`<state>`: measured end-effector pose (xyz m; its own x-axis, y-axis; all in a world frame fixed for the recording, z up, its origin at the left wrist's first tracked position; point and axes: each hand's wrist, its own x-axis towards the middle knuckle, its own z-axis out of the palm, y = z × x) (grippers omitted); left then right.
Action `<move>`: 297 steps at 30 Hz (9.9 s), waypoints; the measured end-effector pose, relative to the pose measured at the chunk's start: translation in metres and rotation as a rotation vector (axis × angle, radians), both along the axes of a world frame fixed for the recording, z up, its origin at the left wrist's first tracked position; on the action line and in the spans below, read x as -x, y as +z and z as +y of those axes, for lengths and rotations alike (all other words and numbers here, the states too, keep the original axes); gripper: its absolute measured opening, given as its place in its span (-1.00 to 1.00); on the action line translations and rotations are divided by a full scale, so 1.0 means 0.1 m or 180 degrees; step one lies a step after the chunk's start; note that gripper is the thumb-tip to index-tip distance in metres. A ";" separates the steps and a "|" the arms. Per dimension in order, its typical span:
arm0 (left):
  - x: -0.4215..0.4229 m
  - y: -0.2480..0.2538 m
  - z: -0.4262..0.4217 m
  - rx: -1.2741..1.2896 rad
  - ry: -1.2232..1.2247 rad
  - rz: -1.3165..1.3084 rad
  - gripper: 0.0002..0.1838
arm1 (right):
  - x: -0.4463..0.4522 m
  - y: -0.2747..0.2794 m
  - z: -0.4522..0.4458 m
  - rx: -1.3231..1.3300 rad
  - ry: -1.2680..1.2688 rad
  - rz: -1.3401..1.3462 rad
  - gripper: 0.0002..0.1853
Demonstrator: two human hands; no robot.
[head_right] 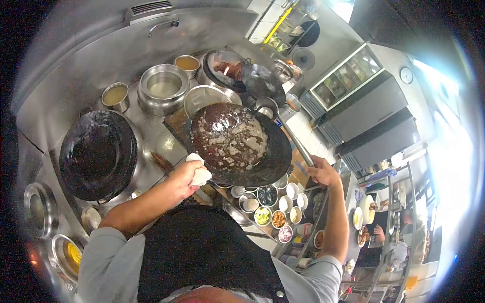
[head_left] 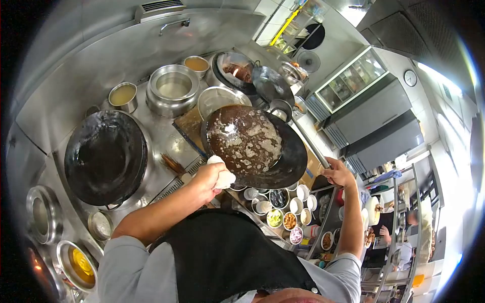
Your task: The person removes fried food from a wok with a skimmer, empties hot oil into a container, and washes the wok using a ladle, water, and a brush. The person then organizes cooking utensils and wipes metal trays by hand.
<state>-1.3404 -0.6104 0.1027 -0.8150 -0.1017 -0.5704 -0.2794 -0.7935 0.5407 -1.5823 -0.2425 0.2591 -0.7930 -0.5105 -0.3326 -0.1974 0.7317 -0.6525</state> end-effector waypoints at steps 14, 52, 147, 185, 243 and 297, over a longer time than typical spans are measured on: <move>-0.01 -0.04 -0.06 0.0001 -0.0267 0.0115 -0.86 | -0.10 -0.07 -0.01 -0.0148 -0.0050 0.0054 -0.48; 0.78 -0.23 -0.14 -0.0742 -0.0445 0.0539 -0.78 | 0.07 0.78 -0.70 -0.0819 -0.0269 0.0577 -0.44; -7.31 -0.61 2.19 0.0999 0.6381 -0.0353 -0.86 | -4.59 -3.43 -4.31 0.2399 -0.0270 -0.3273 -0.72; -12.13 -1.67 3.65 0.0452 0.8092 -0.1570 -0.80 | -13.31 -3.68 -5.98 0.1855 0.1264 -0.4842 -0.75; -3.91 -1.82 -1.06 0.0668 0.3084 -0.0232 -0.85 | -2.83 -3.74 -1.42 0.0625 0.0248 0.2360 -0.56; -3.95 -1.67 -0.69 0.0989 0.2824 -0.0381 -0.60 | -2.69 -2.23 -3.91 0.2182 0.0247 -0.4940 -0.80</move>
